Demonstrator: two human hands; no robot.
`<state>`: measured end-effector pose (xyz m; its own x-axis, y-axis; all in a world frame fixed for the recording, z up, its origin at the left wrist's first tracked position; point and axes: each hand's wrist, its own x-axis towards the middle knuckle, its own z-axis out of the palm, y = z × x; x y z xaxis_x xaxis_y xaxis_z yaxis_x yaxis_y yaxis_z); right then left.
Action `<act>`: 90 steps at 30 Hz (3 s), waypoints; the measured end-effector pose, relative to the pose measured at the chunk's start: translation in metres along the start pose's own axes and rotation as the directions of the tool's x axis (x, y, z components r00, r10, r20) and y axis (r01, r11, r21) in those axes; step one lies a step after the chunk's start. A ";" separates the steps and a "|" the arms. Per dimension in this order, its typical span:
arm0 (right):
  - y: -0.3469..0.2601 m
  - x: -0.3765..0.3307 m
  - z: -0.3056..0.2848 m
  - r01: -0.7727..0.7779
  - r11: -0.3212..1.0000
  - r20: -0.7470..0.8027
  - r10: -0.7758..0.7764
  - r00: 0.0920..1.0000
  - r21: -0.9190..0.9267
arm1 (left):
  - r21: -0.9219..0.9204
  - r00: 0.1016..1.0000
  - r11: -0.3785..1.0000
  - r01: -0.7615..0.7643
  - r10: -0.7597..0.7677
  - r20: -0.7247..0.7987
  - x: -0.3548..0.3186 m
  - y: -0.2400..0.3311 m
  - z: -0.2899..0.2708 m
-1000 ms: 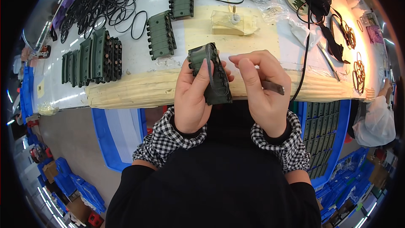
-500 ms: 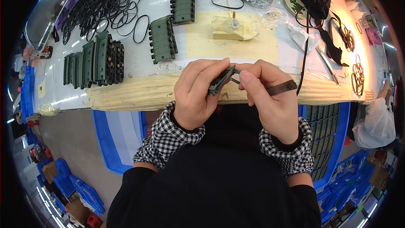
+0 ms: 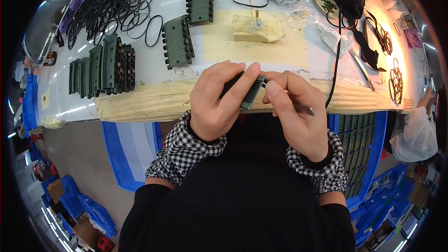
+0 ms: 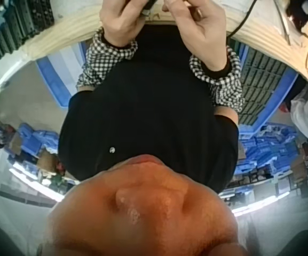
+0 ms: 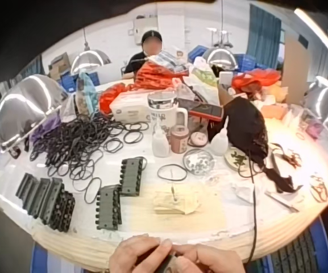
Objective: Manually assembling small plastic toy tank components using tweezers to thread and secure wires.
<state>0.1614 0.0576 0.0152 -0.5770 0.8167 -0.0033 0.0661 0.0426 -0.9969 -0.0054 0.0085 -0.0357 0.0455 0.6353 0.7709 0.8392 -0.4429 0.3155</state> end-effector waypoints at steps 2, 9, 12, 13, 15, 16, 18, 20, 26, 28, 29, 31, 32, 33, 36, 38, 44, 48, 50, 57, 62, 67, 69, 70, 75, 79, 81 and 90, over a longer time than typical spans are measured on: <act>-0.004 0.001 -0.001 -0.046 0.999 -0.003 0.046 0.999 0.010 | 0.018 0.999 0.999 -0.032 0.032 0.011 0.002 0.003 -0.002; -0.007 -0.003 -0.002 -0.173 0.954 0.067 0.162 0.985 0.243 | -0.002 0.999 1.000 -0.031 0.031 -0.024 0.002 -0.001 -0.002; -0.006 -0.004 -0.004 -0.220 0.936 0.101 0.199 0.975 0.276 | -0.020 0.999 1.000 -0.005 0.004 -0.043 0.001 -0.002 -0.002; -0.005 -0.004 -0.004 -0.203 0.943 0.098 0.183 0.978 0.264 | -0.054 1.000 0.998 0.021 -0.022 -0.017 0.001 -0.003 -0.002; -0.001 -0.004 -0.002 -0.143 0.964 0.080 0.128 0.989 0.226 | -0.118 0.997 0.990 0.073 -0.069 0.035 0.002 -0.004 -0.004; 0.000 -0.003 0.000 -0.090 0.977 0.060 0.080 0.995 0.194 | -0.154 0.993 0.981 0.120 -0.116 0.038 0.002 -0.002 -0.004; 0.003 -0.002 0.004 0.022 0.993 0.014 -0.024 1.000 0.119 | -0.224 0.977 0.951 0.212 -0.207 0.047 -0.001 0.004 -0.004; 0.001 0.000 0.004 0.064 0.997 -0.005 -0.064 0.998 0.044 | -0.155 0.991 0.979 0.131 -0.130 0.018 0.000 0.002 -0.004; -0.002 0.002 -0.004 -0.057 0.997 0.061 0.054 0.997 0.049 | 0.029 0.996 0.996 -0.080 0.082 -0.043 -0.001 -0.003 -0.002; -0.004 0.000 -0.005 -0.120 0.985 0.077 0.111 0.991 0.127 | 0.047 0.993 0.993 -0.106 0.108 -0.048 -0.002 -0.002 -0.001; -0.005 -0.002 -0.005 -0.130 0.980 0.081 0.119 0.990 0.153 | 0.030 0.994 0.995 -0.097 0.098 -0.052 -0.002 -0.003 -0.001; -0.007 -0.005 -0.003 -0.152 0.967 0.092 0.136 0.987 0.205 | -0.003 0.995 0.997 -0.077 0.076 -0.057 -0.003 -0.006 -0.002; -0.007 -0.005 -0.002 -0.119 0.981 0.083 0.107 0.991 0.156 | -0.064 0.999 0.998 -0.004 0.002 -0.035 -0.003 -0.006 -0.003; -0.007 -0.005 0.001 -0.081 0.991 0.075 0.073 0.995 0.107 | -0.120 0.998 0.991 0.065 -0.066 -0.009 -0.002 -0.005 -0.005; -0.001 -0.003 0.002 0.152 0.988 0.016 -0.152 0.988 0.007 | -0.603 0.866 0.646 0.468 -0.472 0.167 -0.002 0.009 -0.013; -0.006 -0.003 0.007 0.241 0.969 -0.069 -0.245 0.967 -0.063 | -0.855 0.642 -0.066 0.515 -0.631 0.436 -0.006 0.018 -0.009; -0.014 0.000 0.013 0.293 0.914 -0.160 -0.345 0.925 -0.282 | -0.814 0.624 -0.409 0.413 -0.524 0.580 -0.004 0.022 -0.009; -0.013 0.004 0.017 0.349 0.868 -0.137 -0.417 0.898 -0.354 | -0.793 0.584 -0.386 0.471 -0.537 0.608 -0.003 0.027 -0.011; -0.010 0.005 0.018 0.364 0.853 -0.131 -0.437 0.890 -0.374 | -0.788 0.576 -0.348 0.509 -0.542 0.612 -0.002 0.027 -0.011; -0.007 0.006 0.017 0.330 0.854 -0.122 -0.407 0.905 -0.401 | -0.790 0.577 -0.336 0.513 -0.546 0.607 -0.004 0.028 -0.012; -0.006 0.005 0.017 0.331 0.831 -0.109 -0.417 0.902 -0.446 | -0.785 0.546 -0.366 0.500 -0.571 0.613 -0.007 0.029 -0.011; -0.002 0.002 0.017 0.335 0.840 -0.079 -0.404 0.911 -0.426 | -0.791 0.530 -0.452 0.412 -0.587 0.612 -0.007 0.031 -0.010; -0.002 0.001 0.016 0.303 0.866 -0.066 -0.356 0.932 -0.399 | -0.779 0.489 -0.484 0.399 -0.606 0.627 -0.006 0.031 -0.011; -0.004 0.000 0.017 0.275 0.896 -0.083 -0.322 0.943 -0.349 | -0.772 0.468 -0.500 0.392 -0.614 0.636 -0.005 0.031 -0.011; 0.000 -0.001 0.018 0.326 0.862 -0.084 -0.385 0.919 -0.388 | -0.775 0.520 -0.493 0.395 -0.576 0.631 -0.005 0.029 -0.013; 0.004 -0.002 0.020 0.373 0.787 -0.066 -0.460 0.885 -0.491 | -0.736 0.497 -0.555 0.389 -0.546 0.674 -0.006 0.027 -0.013; 0.001 -0.003 0.018 0.380 0.745 -0.029 -0.471 0.882 -0.549 | -0.724 0.500 -0.566 0.395 -0.528 0.686 -0.005 0.026 -0.014; 0.005 -0.003 0.013 0.394 0.775 -0.023 -0.465 0.885 -0.495 | -0.716 0.496 -0.585 0.380 -0.525 0.692 -0.006 0.025 -0.011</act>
<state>0.1525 0.0480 0.0092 -0.5225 0.7166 0.4620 0.2268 0.6391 -0.7349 0.0095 -0.0132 -0.0259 -0.0433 0.9851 -0.1664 -0.8622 0.0473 0.5043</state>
